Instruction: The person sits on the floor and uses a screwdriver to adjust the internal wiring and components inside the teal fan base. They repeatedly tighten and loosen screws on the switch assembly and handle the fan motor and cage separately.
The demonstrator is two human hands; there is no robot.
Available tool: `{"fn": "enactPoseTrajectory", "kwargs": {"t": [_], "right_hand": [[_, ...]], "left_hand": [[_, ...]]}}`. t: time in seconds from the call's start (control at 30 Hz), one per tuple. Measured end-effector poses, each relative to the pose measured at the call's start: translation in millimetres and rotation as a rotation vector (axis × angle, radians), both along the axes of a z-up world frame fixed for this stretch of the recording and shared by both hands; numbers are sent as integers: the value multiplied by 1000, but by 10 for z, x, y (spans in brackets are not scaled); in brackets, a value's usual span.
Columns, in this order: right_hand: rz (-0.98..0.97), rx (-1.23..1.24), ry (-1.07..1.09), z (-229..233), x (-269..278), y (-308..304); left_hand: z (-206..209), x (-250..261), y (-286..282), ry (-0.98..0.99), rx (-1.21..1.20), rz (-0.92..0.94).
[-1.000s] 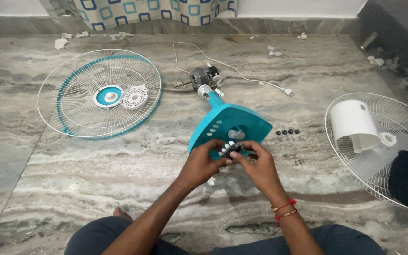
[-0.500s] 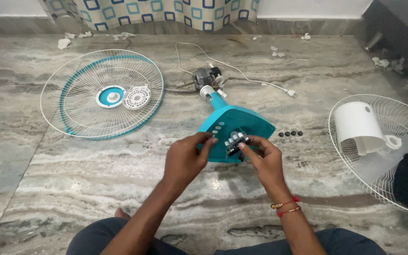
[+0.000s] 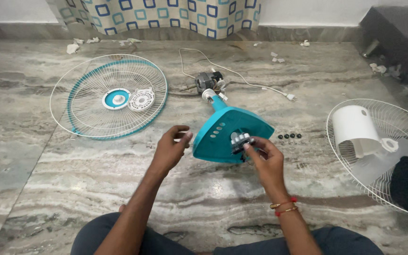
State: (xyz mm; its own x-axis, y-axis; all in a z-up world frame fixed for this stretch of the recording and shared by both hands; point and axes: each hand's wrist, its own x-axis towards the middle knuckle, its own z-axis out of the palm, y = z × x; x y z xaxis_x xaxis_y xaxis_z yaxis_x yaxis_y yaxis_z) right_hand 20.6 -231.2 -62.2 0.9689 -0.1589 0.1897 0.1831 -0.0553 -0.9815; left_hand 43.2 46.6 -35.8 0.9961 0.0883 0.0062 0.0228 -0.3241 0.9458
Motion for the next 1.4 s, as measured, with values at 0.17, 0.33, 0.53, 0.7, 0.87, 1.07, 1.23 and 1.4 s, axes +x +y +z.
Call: {"fn": "enactPoseTrajectory", "kwargs": {"t": [0.17, 0.33, 0.53, 0.7, 0.87, 1.07, 1.23, 1.4], "right_hand": [[-3, -753, -432, 87, -177, 231], [218, -1069, -567, 98, -281, 308], [330, -1200, -576, -4, -281, 345], [369, -1304, -542, -153, -276, 408], [368, -1339, -546, -256, -263, 419], [395, -1309, -539, -290, -295, 399], [426, -1188, -557, -200, -344, 357], [296, -1119, -504, 31, -416, 257]], "left_hand": [[-89, -88, -94, 30, 108, -241], [-70, -130, -191, -23, 118, -144], [-193, -111, -166, 25, 229, -132], [-391, -94, -149, -61, 405, -127], [-553, -82, -123, -6, 504, -159], [-644, -51, -101, 100, 610, -132], [-618, -62, -96, 129, 641, -115], [-450, -125, -123, 77, 526, -110]]}}
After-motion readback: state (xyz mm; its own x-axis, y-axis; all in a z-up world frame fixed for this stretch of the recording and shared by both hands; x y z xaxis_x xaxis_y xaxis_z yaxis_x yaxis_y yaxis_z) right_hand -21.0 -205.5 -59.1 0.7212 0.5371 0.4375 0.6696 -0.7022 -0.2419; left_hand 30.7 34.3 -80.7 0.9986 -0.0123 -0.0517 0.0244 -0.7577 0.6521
